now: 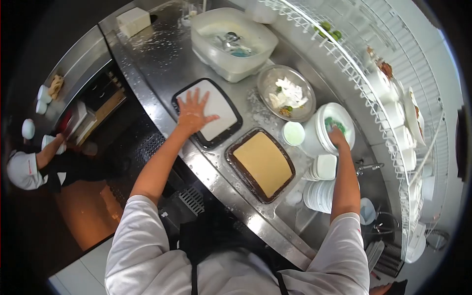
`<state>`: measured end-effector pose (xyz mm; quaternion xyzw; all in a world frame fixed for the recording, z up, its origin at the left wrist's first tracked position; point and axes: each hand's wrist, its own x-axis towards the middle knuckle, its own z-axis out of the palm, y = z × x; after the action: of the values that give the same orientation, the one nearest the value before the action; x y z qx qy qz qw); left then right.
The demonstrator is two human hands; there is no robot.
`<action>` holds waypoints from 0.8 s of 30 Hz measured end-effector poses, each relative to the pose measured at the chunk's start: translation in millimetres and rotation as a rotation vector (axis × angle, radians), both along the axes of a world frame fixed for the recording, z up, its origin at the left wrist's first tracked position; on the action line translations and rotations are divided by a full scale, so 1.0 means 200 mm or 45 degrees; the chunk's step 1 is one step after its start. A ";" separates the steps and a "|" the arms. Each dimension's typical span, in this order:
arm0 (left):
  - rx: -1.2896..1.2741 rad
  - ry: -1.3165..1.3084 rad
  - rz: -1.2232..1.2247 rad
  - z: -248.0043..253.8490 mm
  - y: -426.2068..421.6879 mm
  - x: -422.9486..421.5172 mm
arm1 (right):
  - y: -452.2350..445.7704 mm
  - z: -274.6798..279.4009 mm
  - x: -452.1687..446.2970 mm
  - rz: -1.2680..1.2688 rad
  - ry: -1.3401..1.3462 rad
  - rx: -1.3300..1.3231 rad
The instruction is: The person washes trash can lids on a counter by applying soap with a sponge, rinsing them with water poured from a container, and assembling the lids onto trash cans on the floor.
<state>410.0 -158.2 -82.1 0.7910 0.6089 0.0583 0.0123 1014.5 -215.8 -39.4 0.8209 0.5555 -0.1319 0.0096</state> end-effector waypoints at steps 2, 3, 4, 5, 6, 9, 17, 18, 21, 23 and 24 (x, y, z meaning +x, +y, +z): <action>0.018 0.003 -0.033 0.01 -0.04 0.03 | 0.08 -0.08 0.11 0.050 0.124 -0.257; 0.060 -0.015 -0.110 -0.01 -0.05 0.04 | 0.11 -0.13 0.18 0.072 0.184 -0.389; 0.095 -0.032 -0.192 -0.05 -0.06 0.05 | 0.07 -0.21 0.30 -0.178 0.850 -0.184; 0.130 -0.053 -0.274 -0.07 -0.08 0.06 | 0.00 -0.13 0.17 -0.363 1.065 0.191; 0.133 -0.030 -0.340 -0.06 -0.10 0.06 | -0.06 0.05 -0.02 -0.544 1.260 0.577; 0.144 -0.004 -0.457 0.00 -0.15 0.11 | -0.18 0.51 -0.58 -0.187 1.781 0.673; -0.049 -0.213 0.177 -0.04 0.01 0.38 | 0.11 0.42 -1.75 -0.042 1.998 0.701; -0.075 -0.155 0.212 -0.04 0.03 0.38 | 0.15 0.47 -1.92 -0.018 1.984 0.727; -0.086 -0.101 0.370 -0.04 0.13 0.41 | 0.32 0.46 -2.17 0.045 2.190 0.691; -0.224 -0.153 0.456 -0.06 0.23 0.39 | 0.39 0.51 -2.27 0.185 2.168 0.737; -0.297 -0.180 0.495 -0.10 0.30 0.37 | 0.40 0.57 -2.35 0.187 2.122 0.850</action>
<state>484.9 -99.1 -101.6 0.6461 0.7499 0.0442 0.1349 544.9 -136.0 75.3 0.3815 0.4428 -0.5152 -0.6268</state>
